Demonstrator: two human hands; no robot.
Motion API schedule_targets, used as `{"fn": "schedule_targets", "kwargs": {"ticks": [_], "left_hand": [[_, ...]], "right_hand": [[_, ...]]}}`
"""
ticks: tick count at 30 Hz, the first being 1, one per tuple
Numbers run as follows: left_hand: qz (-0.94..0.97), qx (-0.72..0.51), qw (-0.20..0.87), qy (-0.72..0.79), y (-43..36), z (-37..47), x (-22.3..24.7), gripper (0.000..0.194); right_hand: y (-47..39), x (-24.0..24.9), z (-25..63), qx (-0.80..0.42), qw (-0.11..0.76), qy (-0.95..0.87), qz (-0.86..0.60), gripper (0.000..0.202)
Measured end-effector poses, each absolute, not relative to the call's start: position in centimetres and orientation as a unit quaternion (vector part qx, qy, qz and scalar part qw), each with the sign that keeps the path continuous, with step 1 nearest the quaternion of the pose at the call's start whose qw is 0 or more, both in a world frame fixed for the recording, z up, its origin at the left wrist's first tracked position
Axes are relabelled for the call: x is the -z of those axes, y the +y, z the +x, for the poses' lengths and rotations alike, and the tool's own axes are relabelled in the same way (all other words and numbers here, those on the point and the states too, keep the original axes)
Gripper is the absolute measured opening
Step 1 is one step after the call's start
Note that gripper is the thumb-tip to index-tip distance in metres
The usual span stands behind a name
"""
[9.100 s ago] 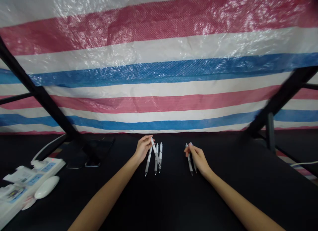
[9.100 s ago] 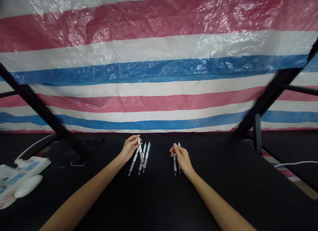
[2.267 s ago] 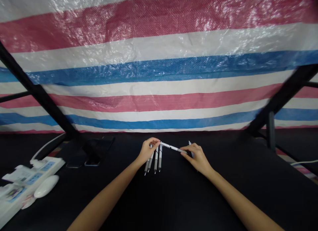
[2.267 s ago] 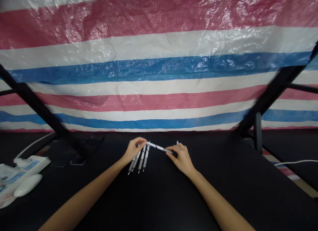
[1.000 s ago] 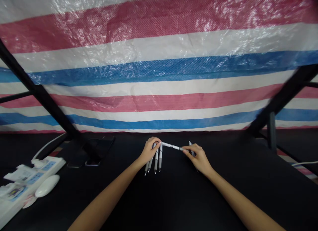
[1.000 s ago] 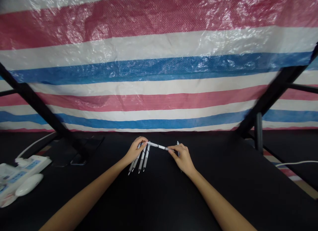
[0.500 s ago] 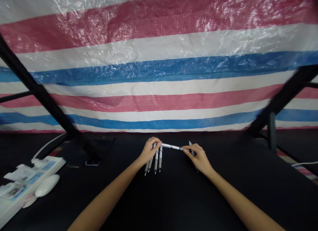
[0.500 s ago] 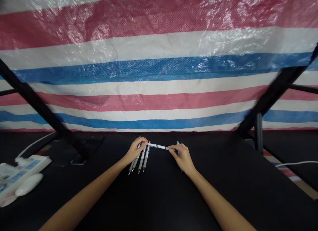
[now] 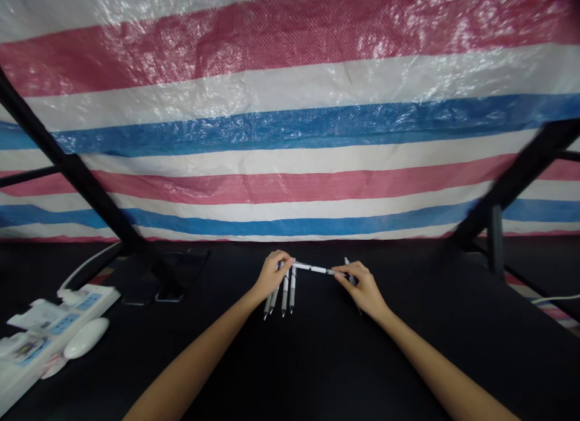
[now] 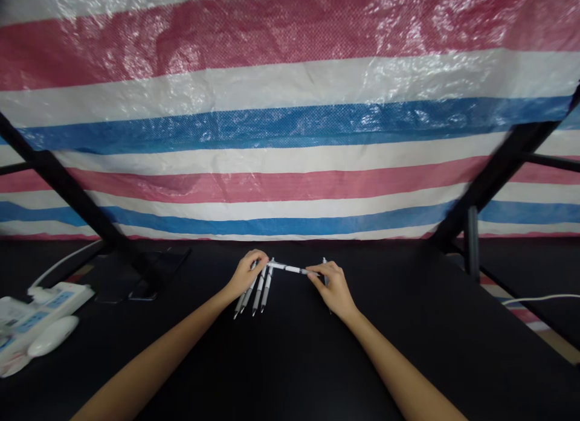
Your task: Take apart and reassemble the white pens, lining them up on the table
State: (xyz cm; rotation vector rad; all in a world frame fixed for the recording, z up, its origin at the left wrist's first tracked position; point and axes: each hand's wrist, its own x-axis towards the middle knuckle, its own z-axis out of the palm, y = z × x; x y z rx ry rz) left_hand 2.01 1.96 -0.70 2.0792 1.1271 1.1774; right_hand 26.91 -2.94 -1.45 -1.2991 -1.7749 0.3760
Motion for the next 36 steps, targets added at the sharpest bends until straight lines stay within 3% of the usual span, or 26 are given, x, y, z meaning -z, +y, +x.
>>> {"fn": "schedule_targets", "kwargs": {"ticks": [2, 5, 9, 15, 19, 26, 36], "left_hand": [[0.766, -0.432, 0.249, 0.405, 1.86, 2.03, 0.60, 0.014], [0.786, -0.423, 0.248, 0.377, 1.75, 2.04, 0.59, 0.019], [0.796, -0.419, 0.243, 0.363, 1.77, 2.08, 0.80, 0.009], [0.802, -0.385, 0.233, 0.393, 1.94, 2.08, 1.12, 0.028], [0.796, -0.394, 0.237, 0.394, 1.75, 2.08, 0.76, 0.012], [0.808, -0.398, 0.236, 0.364, 1.46, 2.19, 0.44, 0.008], [0.804, -0.391, 0.240, 0.378, 1.40, 2.17, 0.49, 0.018]], "right_hand": [[-2.89, 1.47, 26.96, -0.155, 0.443, -0.711, -0.524, 0.027], [-2.88, 1.47, 26.97, -0.159, 0.442, -0.710, -0.525, 0.027], [-2.94, 1.46, 26.90, -0.163, 0.438, -0.714, -0.521, 0.027], [-2.96, 1.61, 26.89, -0.170, 0.437, -0.718, -0.513, 0.025], [-2.94, 1.64, 26.93, -0.171, 0.439, -0.714, -0.518, 0.025], [-2.97, 1.47, 26.88, -0.170, 0.443, -0.713, -0.516, 0.027], [-2.89, 1.66, 26.99, -0.157, 0.438, -0.718, -0.518, 0.029]]}}
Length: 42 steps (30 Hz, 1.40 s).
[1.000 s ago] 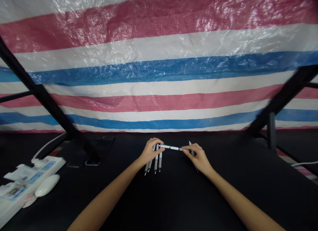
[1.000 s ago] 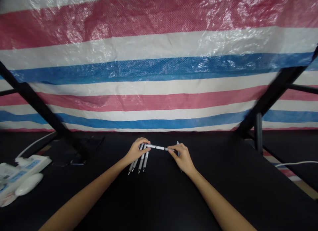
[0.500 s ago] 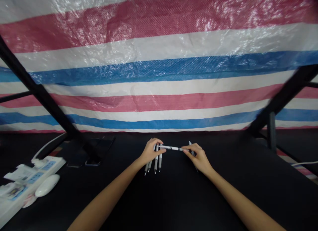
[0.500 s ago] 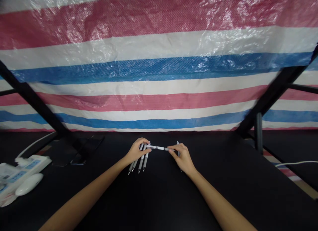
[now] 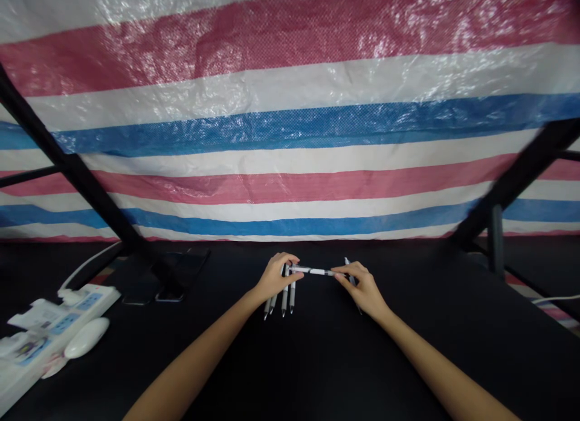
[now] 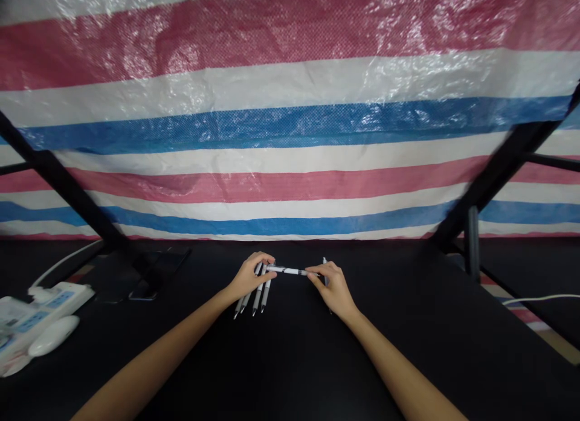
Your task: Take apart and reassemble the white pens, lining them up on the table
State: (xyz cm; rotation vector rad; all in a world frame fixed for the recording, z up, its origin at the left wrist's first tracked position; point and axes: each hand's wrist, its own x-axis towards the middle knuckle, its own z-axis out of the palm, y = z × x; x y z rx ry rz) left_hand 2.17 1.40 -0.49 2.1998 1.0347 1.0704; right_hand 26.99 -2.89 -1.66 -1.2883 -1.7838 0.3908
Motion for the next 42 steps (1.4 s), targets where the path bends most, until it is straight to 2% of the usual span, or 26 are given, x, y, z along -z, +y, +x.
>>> {"fn": "schedule_targets", "kwargs": {"ticks": [2, 7, 15, 19, 25, 30, 37, 42], "left_hand": [[0.808, -0.391, 0.240, 0.369, 1.32, 2.18, 0.40, 0.020], [0.817, -0.386, 0.233, 0.361, 1.31, 2.19, 0.44, 0.008], [0.810, -0.365, 0.249, 0.385, 1.39, 2.23, 0.60, 0.014], [0.817, -0.354, 0.242, 0.386, 1.26, 2.20, 0.38, 0.025], [0.796, -0.384, 0.258, 0.390, 1.24, 2.23, 0.44, 0.017], [0.775, -0.405, 0.275, 0.400, 1.39, 2.16, 0.49, 0.022], [0.741, -0.417, 0.318, 0.420, 1.54, 2.06, 0.38, 0.028], [0.714, -0.440, 0.348, 0.418, 1.86, 1.84, 0.54, 0.031]], "right_hand": [[-2.91, 1.60, 26.97, -0.159, 0.440, -0.716, -0.517, 0.028], [-3.03, 1.40, 26.84, -0.156, 0.440, -0.720, -0.514, 0.028], [-3.00, 1.43, 26.80, -0.173, 0.441, -0.717, -0.512, 0.027], [-3.00, 1.44, 26.73, -0.171, 0.425, -0.737, -0.497, 0.025], [-3.38, 0.95, 26.40, -0.131, 0.372, -0.783, -0.481, 0.028], [-3.47, 0.92, 26.33, -0.118, 0.345, -0.796, -0.482, 0.031], [-3.23, 1.26, 26.42, -0.105, 0.343, -0.791, -0.495, 0.035], [-3.02, 1.46, 26.55, -0.124, 0.372, -0.767, -0.509, 0.033]]}}
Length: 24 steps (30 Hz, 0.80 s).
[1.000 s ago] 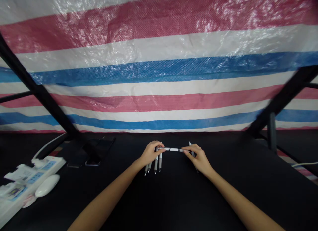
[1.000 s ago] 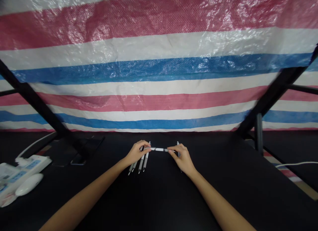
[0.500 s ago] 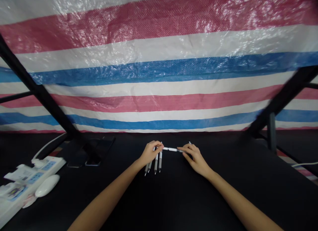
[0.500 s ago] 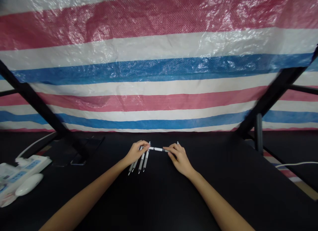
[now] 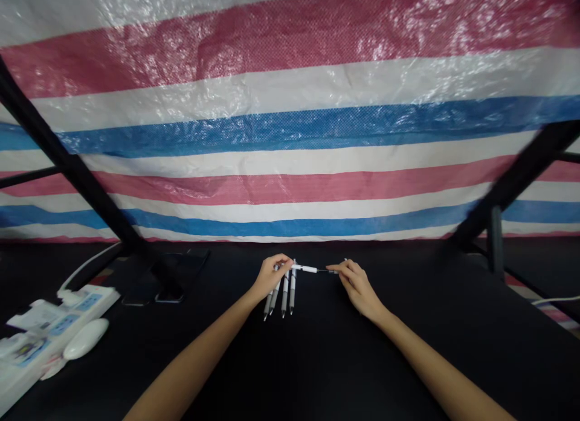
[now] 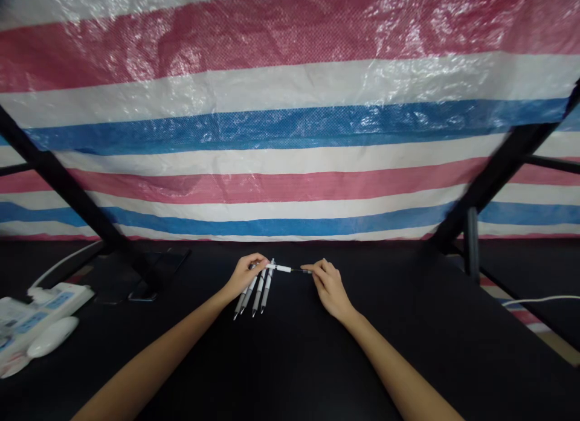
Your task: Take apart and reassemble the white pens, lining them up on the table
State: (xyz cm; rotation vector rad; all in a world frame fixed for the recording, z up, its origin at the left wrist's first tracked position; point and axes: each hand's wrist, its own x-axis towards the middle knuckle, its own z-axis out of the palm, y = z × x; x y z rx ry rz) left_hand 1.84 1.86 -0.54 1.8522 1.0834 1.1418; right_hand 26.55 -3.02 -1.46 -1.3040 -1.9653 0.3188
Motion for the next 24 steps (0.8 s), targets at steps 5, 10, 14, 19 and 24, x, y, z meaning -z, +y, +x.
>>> {"fn": "schedule_targets", "kwargs": {"ticks": [5, 10, 14, 19, 24], "left_hand": [[0.680, -0.463, 0.383, 0.420, 2.00, 1.59, 0.51, 0.028], [0.640, -0.487, 0.406, 0.435, 2.09, 1.48, 0.38, 0.024], [0.620, -0.495, 0.421, 0.441, 2.08, 1.49, 0.24, 0.023], [0.615, -0.498, 0.426, 0.439, 2.05, 1.55, 0.30, 0.023], [0.619, -0.496, 0.421, 0.440, 2.12, 1.53, 0.45, 0.023]], "right_hand": [[-2.81, 1.46, 26.80, -0.152, 0.409, -0.741, -0.511, 0.032], [-2.84, 1.33, 26.90, -0.169, 0.433, -0.722, -0.512, 0.031], [-2.85, 1.35, 26.89, -0.168, 0.440, -0.716, -0.515, 0.031], [-2.82, 1.35, 26.94, -0.166, 0.437, -0.719, -0.514, 0.030], [-2.83, 1.32, 26.99, -0.172, 0.432, -0.719, -0.516, 0.030]]}}
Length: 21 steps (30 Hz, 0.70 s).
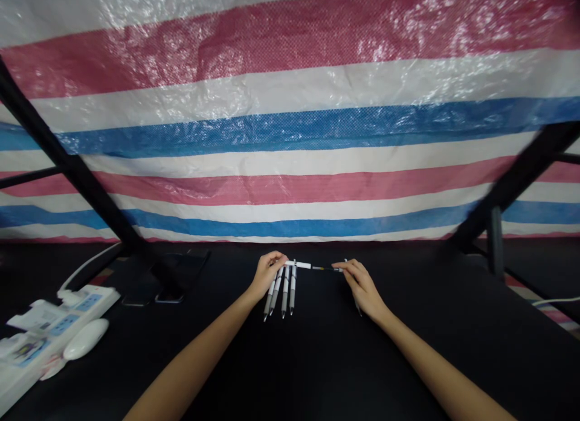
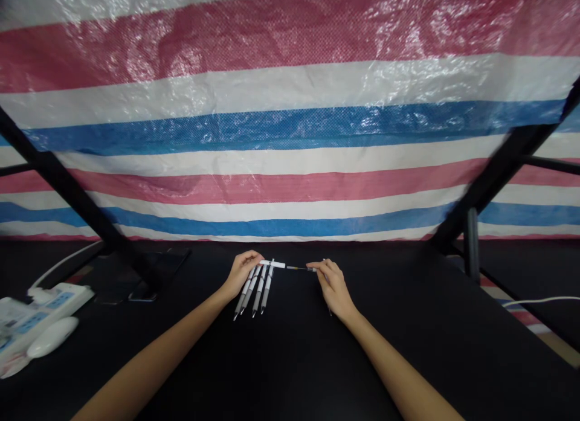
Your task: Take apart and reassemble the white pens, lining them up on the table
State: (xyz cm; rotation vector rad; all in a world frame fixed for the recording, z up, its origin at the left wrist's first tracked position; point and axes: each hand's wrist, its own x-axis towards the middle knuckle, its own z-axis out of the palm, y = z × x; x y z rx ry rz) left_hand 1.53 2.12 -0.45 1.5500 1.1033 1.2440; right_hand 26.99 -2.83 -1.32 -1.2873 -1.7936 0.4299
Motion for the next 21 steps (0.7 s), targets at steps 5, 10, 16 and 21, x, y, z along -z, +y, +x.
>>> {"fn": "schedule_targets", "kwargs": {"ticks": [5, 10, 16, 21], "left_hand": [[0.629, -0.491, 0.412, 0.440, 2.29, 1.44, 0.71, 0.024], [0.661, -0.480, 0.383, 0.431, 2.22, 1.50, 0.60, 0.024], [0.682, -0.472, 0.363, 0.425, 1.93, 1.73, 0.22, 0.027], [0.687, -0.469, 0.352, 0.429, 2.02, 1.86, 0.55, 0.025]], "right_hand": [[-2.87, 1.32, 26.97, -0.180, 0.430, -0.718, -0.516, 0.031], [-2.86, 1.23, 26.91, -0.185, 0.430, -0.717, -0.516, 0.031], [-2.86, 1.15, 26.81, -0.182, 0.427, -0.719, -0.517, 0.032], [-2.90, 1.24, 26.74, -0.175, 0.420, -0.727, -0.514, 0.032]]}}
